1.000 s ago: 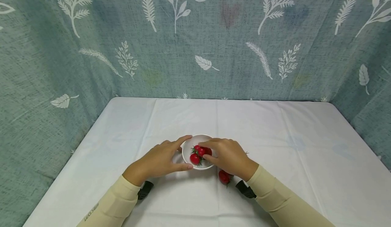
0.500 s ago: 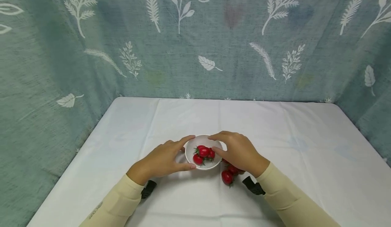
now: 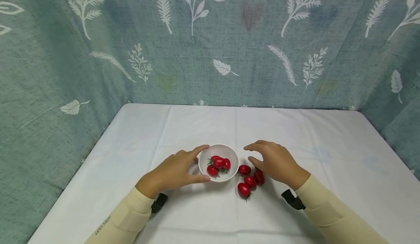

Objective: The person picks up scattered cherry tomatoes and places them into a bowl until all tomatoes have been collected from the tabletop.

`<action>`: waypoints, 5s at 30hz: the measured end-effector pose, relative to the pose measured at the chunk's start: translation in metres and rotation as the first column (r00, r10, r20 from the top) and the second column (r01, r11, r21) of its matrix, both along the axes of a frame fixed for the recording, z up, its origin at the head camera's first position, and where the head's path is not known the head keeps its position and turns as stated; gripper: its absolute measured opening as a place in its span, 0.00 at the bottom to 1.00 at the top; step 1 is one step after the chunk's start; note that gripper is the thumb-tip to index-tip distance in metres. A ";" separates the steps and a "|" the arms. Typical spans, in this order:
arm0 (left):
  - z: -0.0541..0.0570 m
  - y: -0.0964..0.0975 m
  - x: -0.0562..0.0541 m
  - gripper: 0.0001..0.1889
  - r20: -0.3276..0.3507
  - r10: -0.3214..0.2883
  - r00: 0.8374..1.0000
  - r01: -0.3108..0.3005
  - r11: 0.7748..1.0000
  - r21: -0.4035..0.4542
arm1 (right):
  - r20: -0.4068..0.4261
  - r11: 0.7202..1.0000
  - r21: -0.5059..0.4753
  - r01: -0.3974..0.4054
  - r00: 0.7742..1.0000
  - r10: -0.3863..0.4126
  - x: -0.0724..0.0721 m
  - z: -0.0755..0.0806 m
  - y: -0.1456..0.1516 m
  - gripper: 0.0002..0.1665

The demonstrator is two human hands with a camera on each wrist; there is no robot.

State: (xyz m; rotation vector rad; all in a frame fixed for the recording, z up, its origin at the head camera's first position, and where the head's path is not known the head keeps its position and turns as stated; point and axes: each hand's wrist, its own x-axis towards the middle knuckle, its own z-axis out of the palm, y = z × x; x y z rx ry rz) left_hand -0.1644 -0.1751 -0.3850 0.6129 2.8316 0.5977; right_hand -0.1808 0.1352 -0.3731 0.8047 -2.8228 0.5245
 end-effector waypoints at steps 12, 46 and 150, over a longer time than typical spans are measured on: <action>0.000 0.001 0.000 0.50 -0.008 -0.001 1.000 0.001 1.000 -0.010 | 0.029 0.993 0.122 0.011 0.999 -0.015 0.009 -0.004 0.026 0.20; -0.002 0.000 0.001 0.50 -0.008 0.003 1.000 -0.003 1.000 0.003 | 0.029 0.980 0.196 -0.026 0.999 0.021 0.014 -0.016 0.038 0.20; 0.001 -0.001 0.000 0.49 -0.003 -0.004 1.000 0.004 1.000 0.013 | 0.236 0.974 -0.073 -0.214 0.945 0.225 0.002 0.009 -0.054 0.15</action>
